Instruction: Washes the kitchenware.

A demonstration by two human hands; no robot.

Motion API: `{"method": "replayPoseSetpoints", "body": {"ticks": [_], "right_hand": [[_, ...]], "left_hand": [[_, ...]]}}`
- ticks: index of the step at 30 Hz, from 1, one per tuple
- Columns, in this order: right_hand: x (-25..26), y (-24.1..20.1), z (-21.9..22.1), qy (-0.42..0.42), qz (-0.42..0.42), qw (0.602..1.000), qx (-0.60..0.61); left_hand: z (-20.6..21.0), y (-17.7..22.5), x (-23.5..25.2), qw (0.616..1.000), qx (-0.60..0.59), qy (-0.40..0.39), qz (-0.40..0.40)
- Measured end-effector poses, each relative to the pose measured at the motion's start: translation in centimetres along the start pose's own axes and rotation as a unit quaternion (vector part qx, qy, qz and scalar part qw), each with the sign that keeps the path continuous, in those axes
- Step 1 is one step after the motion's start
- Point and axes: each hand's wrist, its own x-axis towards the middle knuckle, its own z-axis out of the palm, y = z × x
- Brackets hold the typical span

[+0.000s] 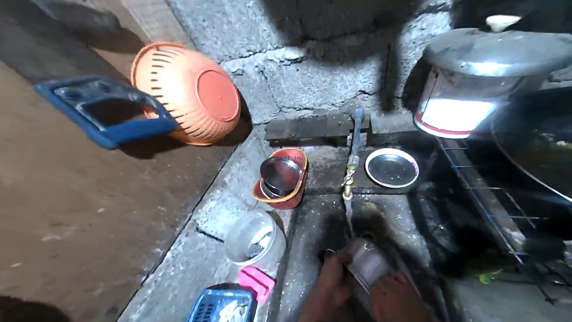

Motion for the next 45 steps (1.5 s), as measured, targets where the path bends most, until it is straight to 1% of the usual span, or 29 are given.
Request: {"method": "replayPoseSetpoints", "body": {"ticks": [2, 4, 6, 8, 10, 12, 14, 15, 17, 18, 20, 22, 23, 25, 26, 27, 28, 30, 31, 32, 34, 35, 36, 37, 39, 40, 42, 44, 45], "right_hand": [[-0.6, 0.3, -0.8, -0.080, 0.023, 0.996, 0.037], [-1.0, 0.9, -1.3, -0.107, 0.037, 0.990, 0.082], [-0.9, 1.2, -1.5, -0.070, 0.064, 0.988, 0.125], [0.5, 1.2, -1.0, 0.007, 0.091, 0.984, 0.156], [3.0, 1.3, 0.6, 0.068, 0.095, 0.979, 0.165], [7.0, 2.0, 2.5, 0.101, 0.084, 0.979, 0.159], [12.0, 4.0, 4.0, 0.093, 0.121, 0.972, 0.176], [14.2, 5.2, 4.2, 0.072, 0.166, 0.967, 0.182], [17.2, 5.7, 2.8, -0.045, 0.261, 0.941, 0.210], [17.5, 4.4, 2.6, -0.060, 0.266, 0.938, 0.214], [16.8, 0.7, 3.3, -0.013, 0.219, 0.953, 0.210], [16.5, 0.0, 4.2, -0.001, 0.199, 0.958, 0.206], [17.2, 1.2, 3.7, -0.019, 0.220, 0.949, 0.227], [19.1, 4.6, 1.7, -0.090, 0.286, 0.911, 0.284], [19.6, 5.4, 1.0, -0.122, 0.298, 0.902, 0.288], [19.4, 4.7, 0.5, -0.134, 0.286, 0.911, 0.265], [18.7, 3.3, 0.4, -0.121, 0.254, 0.930, 0.237], [17.2, 1.6, 1.3, -0.049, 0.190, 0.959, 0.206], [16.7, 1.9, 1.8, -0.030, 0.188, 0.960, 0.206], [16.7, 2.9, 1.6, -0.033, 0.215, 0.952, 0.217], [17.6, 6.2, -0.3, -0.093, 0.303, 0.906, 0.280], [18.0, 7.0, -0.9, -0.118, 0.322, 0.889, 0.302], [18.0, 6.4, -0.8, -0.113, 0.319, 0.895, 0.291], [17.6, 4.6, -0.5, -0.086, 0.295, 0.915, 0.261], [16.6, 1.7, 1.1, -0.024, 0.224, 0.948, 0.225], [16.3, 1.5, 1.7, -0.017, 0.203, 0.955, 0.218], [16.8, 3.0, 1.3, -0.044, 0.229, 0.942, 0.240], [17.8, 5.0, 0.1, -0.092, 0.303, 0.906, 0.281], [18.0, 4.9, -0.1, -0.105, 0.318, 0.899, 0.282]], "left_hand": [[0.9, -0.9, 0.1, 1.000, -0.010, 0.018, -0.003], [1.5, -1.4, 0.3, 0.999, 0.016, 0.028, 0.020], [1.7, -1.0, 0.7, 0.995, 0.071, 0.035, 0.063], [2.0, 0.0, 1.6, 0.983, 0.126, 0.073, 0.113], [2.1, 1.4, 2.6, 0.961, 0.206, 0.110, 0.149], [2.2, 2.6, 3.6, 0.930, 0.285, 0.114, 0.201], [1.8, 3.4, 4.4, 0.893, 0.350, 0.096, 0.265], [1.6, 3.8, 4.7, 0.873, 0.379, 0.093, 0.292], [1.2, 4.5, 5.0, 0.842, 0.421, 0.099, 0.323], [0.7, 4.9, 5.4, 0.835, 0.424, 0.109, 0.334], [-0.4, 6.2, 6.6, 0.836, 0.406, 0.104, 0.354], [-1.6, 6.9, 6.9, 0.839, 0.407, 0.093, 0.349], [-1.9, 6.9, 6.6, 0.832, 0.425, 0.093, 0.344], [-1.4, 6.5, 5.7, 0.816, 0.466, 0.091, 0.329], [-1.0, 6.1, 5.3, 0.812, 0.475, 0.096, 0.326], [-0.7, 5.8, 5.2, 0.813, 0.471, 0.102, 0.328], [-0.5, 5.8, 5.4, 0.820, 0.457, 0.099, 0.332], [0.1, 6.0, 6.2, 0.840, 0.415, 0.083, 0.340], [0.1, 6.1, 6.2, 0.844, 0.410, 0.071, 0.338], [0.1, 6.1, 6.2, 0.842, 0.418, 0.064, 0.335], [0.6, 5.7, 5.7, 0.826, 0.446, 0.071, 0.338], [0.9, 5.3, 5.5, 0.821, 0.449, 0.083, 0.343], [1.2, 5.1, 5.4, 0.822, 0.442, 0.093, 0.348], [1.4, 5.1, 5.5, 0.829, 0.427, 0.093, 0.349], [1.6, 5.8, 6.1, 0.857, 0.385, 0.069, 0.336], [1.3, 5.9, 6.4, 0.863, 0.376, 0.062, 0.332], [1.0, 6.0, 6.5, 0.852, 0.401, 0.064, 0.330], [0.9, 5.6, 5.8, 0.822, 0.458, 0.083, 0.329], [0.9, 5.4, 5.4, 0.812, 0.472, 0.092, 0.330]]}}
